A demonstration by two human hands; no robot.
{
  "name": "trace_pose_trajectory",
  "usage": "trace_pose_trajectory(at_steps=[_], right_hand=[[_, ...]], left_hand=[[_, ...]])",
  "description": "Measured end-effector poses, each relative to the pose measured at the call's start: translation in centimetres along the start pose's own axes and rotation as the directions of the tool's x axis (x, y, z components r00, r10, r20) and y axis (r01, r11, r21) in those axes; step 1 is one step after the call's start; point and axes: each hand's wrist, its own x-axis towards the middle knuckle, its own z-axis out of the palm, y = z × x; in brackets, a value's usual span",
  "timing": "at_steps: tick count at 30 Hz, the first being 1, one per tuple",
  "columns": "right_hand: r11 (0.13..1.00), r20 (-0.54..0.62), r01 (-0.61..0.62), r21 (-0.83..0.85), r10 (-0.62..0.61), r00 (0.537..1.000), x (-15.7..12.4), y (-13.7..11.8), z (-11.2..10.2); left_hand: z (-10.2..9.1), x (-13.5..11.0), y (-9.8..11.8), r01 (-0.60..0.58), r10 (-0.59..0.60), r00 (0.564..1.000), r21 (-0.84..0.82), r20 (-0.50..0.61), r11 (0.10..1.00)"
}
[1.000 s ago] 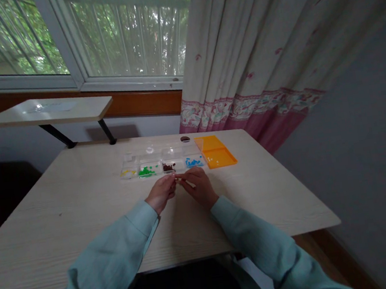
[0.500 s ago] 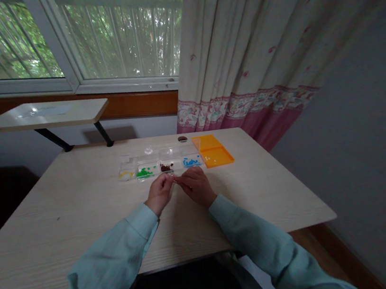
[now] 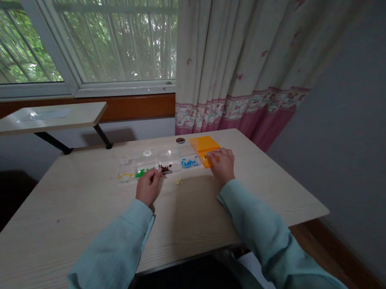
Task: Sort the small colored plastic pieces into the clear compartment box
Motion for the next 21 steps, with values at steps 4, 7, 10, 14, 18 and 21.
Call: trace_pose_trajectory(at_steps=[4, 7, 10, 14, 18, 21], right_hand=[[0.984, 0.042, -0.135, -0.118, 0.141, 0.989, 0.3, 1.9, 0.3], [0.969, 0.062, -0.179, -0.169, 0.192, 0.979, 0.5, 2.4, 0.4], [0.963, 0.068, -0.186, -0.195, 0.202, 0.977, 0.7, 2.7, 0.5], [0.957, 0.088, -0.183, -0.225, 0.207, 0.974, 0.7, 3.1, 0.6], [0.953, 0.093, -0.185, -0.238, 0.212, 0.973, 0.7, 3.4, 0.8], [0.955, 0.089, -0.174, -0.239, 0.200, 0.976, 0.7, 3.7, 0.9]], left_hand=[[-0.3, 0.2, -0.3, -0.006, 0.007, 1.000, 0.058, -0.021, 0.998], [-0.3, 0.2, -0.1, -0.003, 0.004, 1.000, 0.054, -0.027, 0.999], [-0.2, 0.1, 0.1, -0.012, 0.012, 1.000, 0.046, -0.011, 0.999], [-0.2, 0.1, 0.4, -0.010, 0.010, 1.000, 0.039, 0.005, 0.999], [-0.3, 0.1, 0.4, -0.030, 0.030, 1.000, 0.076, 0.004, 0.997], [-0.3, 0.1, 0.4, -0.034, 0.033, 0.999, 0.102, 0.012, 0.994]])
